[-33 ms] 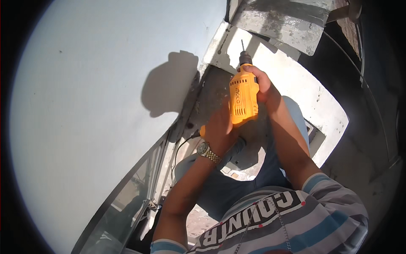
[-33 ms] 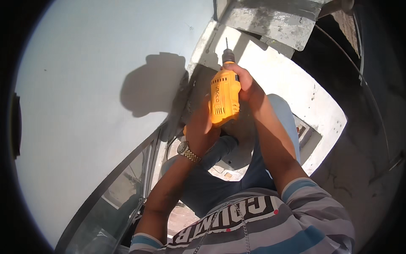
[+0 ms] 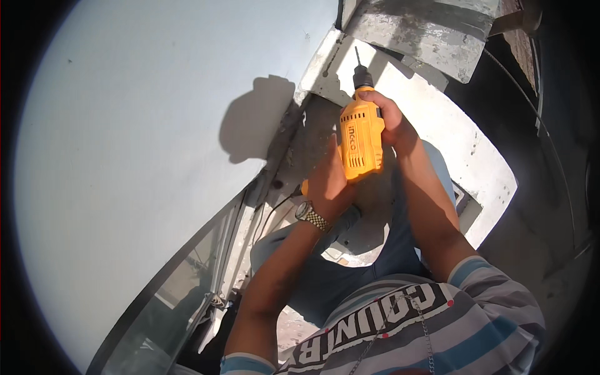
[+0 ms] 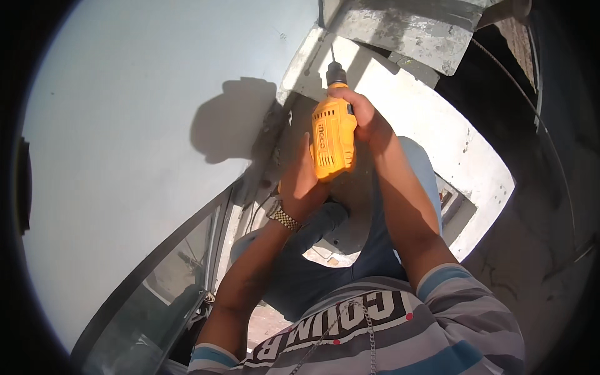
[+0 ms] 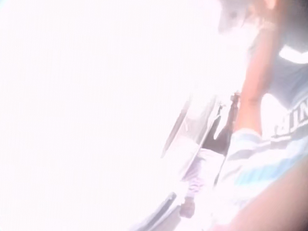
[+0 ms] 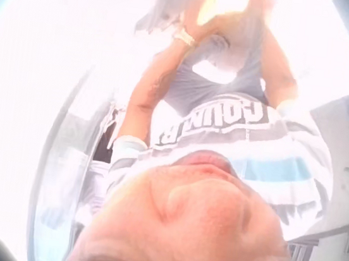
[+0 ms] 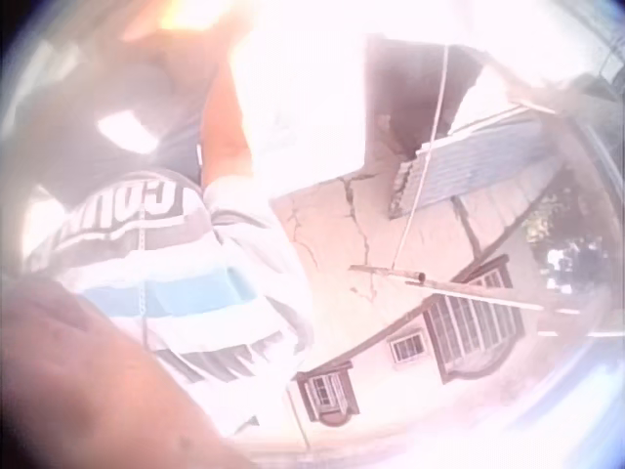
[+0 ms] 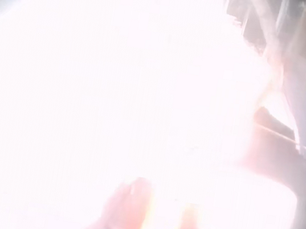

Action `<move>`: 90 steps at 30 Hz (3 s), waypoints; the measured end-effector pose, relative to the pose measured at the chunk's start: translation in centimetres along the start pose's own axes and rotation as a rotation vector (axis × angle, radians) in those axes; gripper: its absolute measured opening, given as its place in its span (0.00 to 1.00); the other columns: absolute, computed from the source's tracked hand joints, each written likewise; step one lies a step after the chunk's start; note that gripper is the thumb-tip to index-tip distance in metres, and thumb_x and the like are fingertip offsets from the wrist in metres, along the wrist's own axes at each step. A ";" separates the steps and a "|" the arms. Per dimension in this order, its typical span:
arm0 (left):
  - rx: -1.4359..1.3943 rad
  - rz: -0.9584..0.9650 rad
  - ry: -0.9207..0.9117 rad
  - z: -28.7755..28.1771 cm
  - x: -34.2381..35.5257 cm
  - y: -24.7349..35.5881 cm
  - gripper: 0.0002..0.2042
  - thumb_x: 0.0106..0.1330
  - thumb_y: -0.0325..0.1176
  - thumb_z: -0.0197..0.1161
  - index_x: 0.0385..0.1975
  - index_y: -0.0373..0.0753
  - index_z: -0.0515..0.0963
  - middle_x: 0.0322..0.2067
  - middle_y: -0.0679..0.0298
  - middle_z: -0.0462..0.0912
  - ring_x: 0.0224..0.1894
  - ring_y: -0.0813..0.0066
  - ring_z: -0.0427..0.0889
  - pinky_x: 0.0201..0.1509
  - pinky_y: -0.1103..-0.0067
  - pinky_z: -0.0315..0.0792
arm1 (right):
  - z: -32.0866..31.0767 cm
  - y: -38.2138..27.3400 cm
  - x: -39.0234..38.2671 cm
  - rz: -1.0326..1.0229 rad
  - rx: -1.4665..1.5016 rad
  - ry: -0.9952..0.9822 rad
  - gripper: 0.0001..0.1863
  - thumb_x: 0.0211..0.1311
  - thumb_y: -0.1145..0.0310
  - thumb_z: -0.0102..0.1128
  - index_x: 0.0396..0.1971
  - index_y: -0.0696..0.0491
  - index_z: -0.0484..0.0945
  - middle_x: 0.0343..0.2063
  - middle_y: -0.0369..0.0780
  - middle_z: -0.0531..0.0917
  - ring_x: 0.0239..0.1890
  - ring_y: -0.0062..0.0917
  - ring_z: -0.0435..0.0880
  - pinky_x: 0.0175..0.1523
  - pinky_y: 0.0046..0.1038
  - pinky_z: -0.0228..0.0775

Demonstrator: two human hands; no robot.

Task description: Drilling holes into a white wall panel using a power drill.

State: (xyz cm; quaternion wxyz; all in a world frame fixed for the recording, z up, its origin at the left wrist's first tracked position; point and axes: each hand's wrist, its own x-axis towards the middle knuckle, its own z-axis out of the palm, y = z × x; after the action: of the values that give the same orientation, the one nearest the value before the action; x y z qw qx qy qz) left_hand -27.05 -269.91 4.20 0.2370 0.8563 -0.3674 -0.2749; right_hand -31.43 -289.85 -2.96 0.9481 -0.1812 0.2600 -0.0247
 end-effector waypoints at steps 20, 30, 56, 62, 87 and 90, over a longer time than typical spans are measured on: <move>-0.119 -0.181 0.484 17.5 7.9 1.2 0.37 0.54 0.25 0.69 0.63 0.34 0.55 0.38 0.39 0.82 0.40 0.34 0.82 0.43 0.50 0.77 | -3.8 -5.1 5.7 -0.204 -0.852 -0.090 0.20 0.64 0.55 0.64 0.44 0.57 0.79 0.31 0.35 0.83 0.29 0.19 0.82 0.37 0.24 0.74; -0.156 -0.190 0.529 18.3 9.6 1.4 0.33 0.55 0.26 0.72 0.58 0.31 0.60 0.44 0.39 0.78 0.44 0.36 0.80 0.46 0.54 0.76 | -5.9 -6.1 7.7 -0.215 -0.903 -0.120 0.23 0.62 0.54 0.65 0.44 0.60 0.80 0.33 0.39 0.86 0.32 0.22 0.85 0.38 0.26 0.77; -0.383 -0.187 0.701 21.9 16.9 3.5 0.32 0.64 0.31 0.65 0.63 0.28 0.56 0.42 0.40 0.82 0.42 0.39 0.84 0.43 0.56 0.78 | -11.6 -3.3 1.9 -0.185 -0.505 0.262 0.38 0.55 0.54 0.79 0.60 0.62 0.75 0.52 0.46 0.83 0.53 0.30 0.84 0.57 0.31 0.77; -0.408 0.039 0.649 19.6 17.5 2.0 0.37 0.62 0.36 0.67 0.65 0.25 0.55 0.45 0.41 0.79 0.45 0.36 0.81 0.51 0.54 0.76 | -11.2 -3.2 3.7 -0.101 -0.564 0.180 0.46 0.54 0.46 0.78 0.65 0.61 0.71 0.56 0.47 0.81 0.60 0.32 0.80 0.64 0.32 0.73; 0.304 0.085 -0.380 4.3 6.0 4.9 0.19 0.64 0.41 0.67 0.49 0.36 0.75 0.32 0.52 0.85 0.37 0.49 0.86 0.40 0.58 0.78 | -10.1 -3.1 5.8 -0.292 -0.549 0.265 0.28 0.59 0.47 0.64 0.49 0.55 0.80 0.31 0.42 0.86 0.21 0.25 0.81 0.28 0.27 0.75; 0.319 0.082 -0.430 4.6 6.1 5.0 0.18 0.64 0.41 0.67 0.47 0.36 0.75 0.32 0.52 0.85 0.37 0.49 0.86 0.40 0.59 0.79 | -10.0 -3.2 5.7 -0.288 -0.543 0.270 0.28 0.60 0.47 0.63 0.49 0.55 0.80 0.31 0.42 0.86 0.21 0.25 0.81 0.28 0.27 0.75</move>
State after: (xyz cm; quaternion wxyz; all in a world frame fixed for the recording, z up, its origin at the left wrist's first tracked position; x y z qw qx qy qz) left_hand -29.01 -278.55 2.04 0.0265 0.7891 -0.4824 -0.3793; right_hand -31.36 -296.93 -12.54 0.8089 -0.4572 0.3522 -0.1119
